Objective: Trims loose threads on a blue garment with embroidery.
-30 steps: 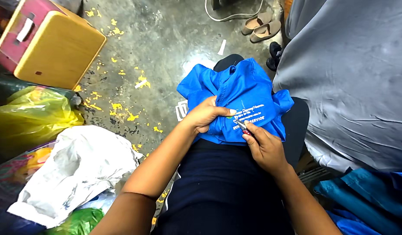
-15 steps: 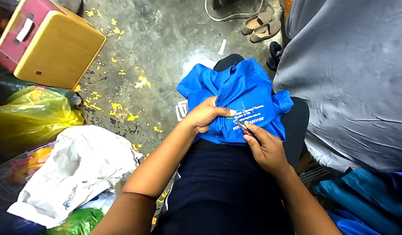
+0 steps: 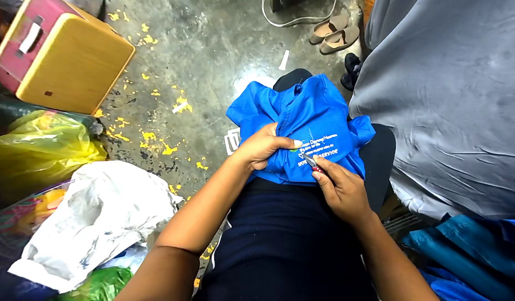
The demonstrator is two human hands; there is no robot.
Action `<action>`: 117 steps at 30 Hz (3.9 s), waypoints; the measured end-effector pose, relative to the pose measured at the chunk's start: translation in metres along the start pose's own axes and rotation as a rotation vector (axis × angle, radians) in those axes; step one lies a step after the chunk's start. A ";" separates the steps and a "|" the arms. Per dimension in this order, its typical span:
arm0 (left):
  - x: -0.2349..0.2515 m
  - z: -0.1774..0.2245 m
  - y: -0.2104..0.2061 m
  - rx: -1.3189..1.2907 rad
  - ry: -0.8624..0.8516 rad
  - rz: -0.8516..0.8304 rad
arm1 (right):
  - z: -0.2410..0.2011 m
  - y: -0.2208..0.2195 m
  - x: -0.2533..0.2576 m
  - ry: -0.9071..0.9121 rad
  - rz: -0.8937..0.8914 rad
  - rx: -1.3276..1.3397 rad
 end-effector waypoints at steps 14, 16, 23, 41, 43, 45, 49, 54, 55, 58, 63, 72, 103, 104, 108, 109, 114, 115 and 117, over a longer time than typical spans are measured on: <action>0.001 0.000 0.000 -0.009 0.007 -0.006 | 0.001 -0.007 -0.003 0.013 0.091 0.002; 0.000 0.000 0.000 -0.007 0.015 -0.005 | 0.000 -0.005 -0.003 0.009 0.069 0.008; 0.002 -0.002 0.001 0.005 0.020 0.004 | 0.002 -0.003 -0.003 0.010 0.024 0.000; 0.002 -0.002 0.001 0.009 0.020 -0.004 | 0.008 -0.006 -0.008 0.001 0.106 0.040; 0.002 -0.003 0.001 0.033 0.017 -0.002 | 0.009 -0.004 -0.009 -0.014 0.096 0.053; 0.004 -0.004 0.000 0.080 0.010 0.013 | 0.010 -0.001 -0.010 -0.027 0.069 0.046; 0.005 -0.006 0.000 0.178 -0.002 0.051 | 0.008 -0.001 -0.011 -0.040 0.014 0.012; 0.002 -0.004 0.000 0.256 -0.033 0.062 | 0.008 0.000 -0.011 -0.040 0.005 -0.026; 0.002 -0.004 0.000 0.271 -0.037 0.057 | 0.010 0.001 -0.010 -0.037 -0.008 -0.035; 0.001 -0.002 0.000 0.305 -0.040 0.030 | 0.016 0.006 -0.008 -0.012 -0.072 -0.066; 0.001 0.001 0.001 0.361 -0.041 -0.010 | 0.021 0.015 0.000 0.043 -0.156 -0.204; 0.000 0.005 -0.001 0.336 0.009 -0.060 | 0.032 0.014 0.013 0.129 -0.152 -0.129; 0.002 0.008 0.000 0.261 0.071 -0.044 | 0.031 0.010 0.019 0.189 -0.122 -0.131; 0.002 0.008 0.000 0.248 0.068 -0.051 | 0.030 0.009 0.018 0.199 -0.109 -0.135; 0.003 0.008 0.001 0.228 0.062 -0.066 | 0.029 0.007 0.016 0.238 -0.053 -0.153; 0.003 0.008 0.001 0.229 0.064 -0.062 | 0.029 0.006 0.016 0.244 -0.043 -0.153; 0.003 0.007 0.000 0.224 0.068 -0.044 | 0.030 0.004 0.017 0.194 -0.009 -0.137; 0.003 0.007 0.000 0.220 0.066 -0.047 | 0.031 0.007 0.017 0.167 -0.004 -0.141; 0.002 0.007 0.001 0.221 0.060 -0.047 | 0.034 0.014 0.018 0.116 -0.019 -0.151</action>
Point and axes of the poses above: each hand's wrist, its own x-axis towards the middle knuckle, its own y-axis out of the back of the hand, z = x × y, the point moved 4 cm from there along x, towards the middle knuckle, and after that the axes turned 15 degrees about y, right-handed, at the moved point
